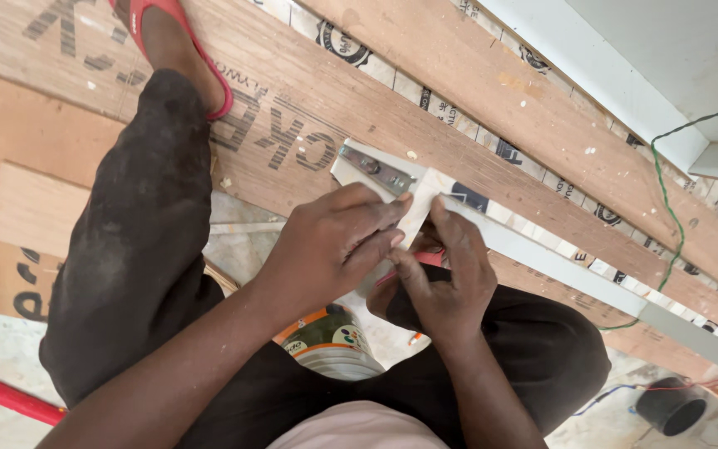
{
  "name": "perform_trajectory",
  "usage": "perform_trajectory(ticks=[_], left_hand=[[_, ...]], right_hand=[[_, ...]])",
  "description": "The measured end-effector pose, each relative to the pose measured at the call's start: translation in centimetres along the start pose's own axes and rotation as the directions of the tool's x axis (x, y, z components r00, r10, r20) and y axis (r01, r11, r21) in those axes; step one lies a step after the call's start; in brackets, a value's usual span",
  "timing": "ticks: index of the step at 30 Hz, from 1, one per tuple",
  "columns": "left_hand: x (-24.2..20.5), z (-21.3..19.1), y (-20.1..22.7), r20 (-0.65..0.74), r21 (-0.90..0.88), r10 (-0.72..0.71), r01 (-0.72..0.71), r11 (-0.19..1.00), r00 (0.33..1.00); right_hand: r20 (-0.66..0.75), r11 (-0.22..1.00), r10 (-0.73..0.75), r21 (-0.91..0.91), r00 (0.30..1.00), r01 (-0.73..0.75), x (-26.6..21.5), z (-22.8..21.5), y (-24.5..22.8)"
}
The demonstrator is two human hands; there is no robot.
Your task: The person is assembling a wooden furniture piece, likely a cabinet or drawer. They use a chisel to trim small white plastic strips and apply glue to attach them to the edges of the wooden structure.
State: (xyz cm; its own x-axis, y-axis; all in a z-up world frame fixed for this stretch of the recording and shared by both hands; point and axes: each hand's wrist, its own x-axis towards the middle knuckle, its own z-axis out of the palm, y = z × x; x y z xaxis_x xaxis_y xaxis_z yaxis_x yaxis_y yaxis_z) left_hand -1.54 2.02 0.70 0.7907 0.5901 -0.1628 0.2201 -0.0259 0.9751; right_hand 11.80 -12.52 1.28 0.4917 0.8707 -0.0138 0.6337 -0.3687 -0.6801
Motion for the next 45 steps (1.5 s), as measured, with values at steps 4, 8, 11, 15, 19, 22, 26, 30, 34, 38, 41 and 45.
perform_trajectory(ticks=[4, 8, 11, 15, 19, 22, 26, 30, 34, 38, 41, 45], left_hand=[[0.3, 0.2, 0.2, -0.029, 0.100, -0.022, 0.025, 0.995, 0.999], [0.1, 0.8, 0.4, -0.093, 0.100, -0.054, 0.063, 0.993, 0.994], [0.2, 1.2, 0.7, -0.117, 0.016, -0.154, 0.157, 0.987, 0.981], [0.7, 1.0, 0.9, -0.054, -0.162, -0.315, 0.303, 0.939, 0.948], [1.6, 0.4, 0.4, 0.054, -0.342, -0.419, 0.411, 0.845, 0.906], [2.2, 0.5, -0.2, 0.050, -0.351, -0.421, 0.411, 0.842, 0.906], [2.4, 0.5, -0.4, 0.068, -0.356, -0.434, 0.428, 0.831, 0.898], [2.6, 0.3, 0.0, 0.076, -0.296, -0.441, 0.442, 0.847, 0.894], [2.6, 0.6, 0.2, 0.058, -0.247, -0.455, 0.454, 0.856, 0.889], [2.2, 0.9, 0.4, 0.001, -0.265, -0.431, 0.416, 0.870, 0.902], [2.0, 0.8, 0.6, 0.008, -0.270, -0.443, 0.429, 0.862, 0.896], [2.1, 0.6, 1.1, 0.062, -0.240, -0.477, 0.477, 0.845, 0.877]], right_hand=[[-0.003, 0.999, -0.036, 0.012, 0.999, 0.036, 0.0, 0.1, 0.4], [-0.004, 0.998, -0.057, -0.017, 0.998, 0.057, -0.1, 0.1, 0.9], [0.003, 0.998, -0.059, -0.018, 0.998, 0.059, -0.2, 0.2, 1.0], [0.008, 0.998, -0.054, -0.018, 0.998, 0.054, -0.3, 0.2, 1.1], [0.032, 0.998, -0.058, 0.002, 0.998, 0.058, 0.0, -0.4, 0.7], [-0.017, 1.000, 0.004, -0.030, 1.000, -0.004, -0.1, -1.8, -0.3], [-0.117, 0.972, -0.115, -0.219, 0.987, 0.087, 1.4, -3.9, -1.3], [0.030, 0.964, -0.121, -0.235, 0.992, 0.124, 4.4, -4.3, -1.6], [0.176, 0.976, -0.044, -0.201, 0.983, 0.080, 6.1, -3.6, -1.5], [0.165, 0.981, 0.182, -0.101, 0.969, -0.167, 6.6, -3.1, -1.0], [0.164, 0.980, 0.186, -0.106, 0.969, -0.171, 6.2, -3.2, -0.9], [0.156, 0.989, 0.140, -0.066, 0.978, -0.131, 5.5, -3.1, -0.8]])
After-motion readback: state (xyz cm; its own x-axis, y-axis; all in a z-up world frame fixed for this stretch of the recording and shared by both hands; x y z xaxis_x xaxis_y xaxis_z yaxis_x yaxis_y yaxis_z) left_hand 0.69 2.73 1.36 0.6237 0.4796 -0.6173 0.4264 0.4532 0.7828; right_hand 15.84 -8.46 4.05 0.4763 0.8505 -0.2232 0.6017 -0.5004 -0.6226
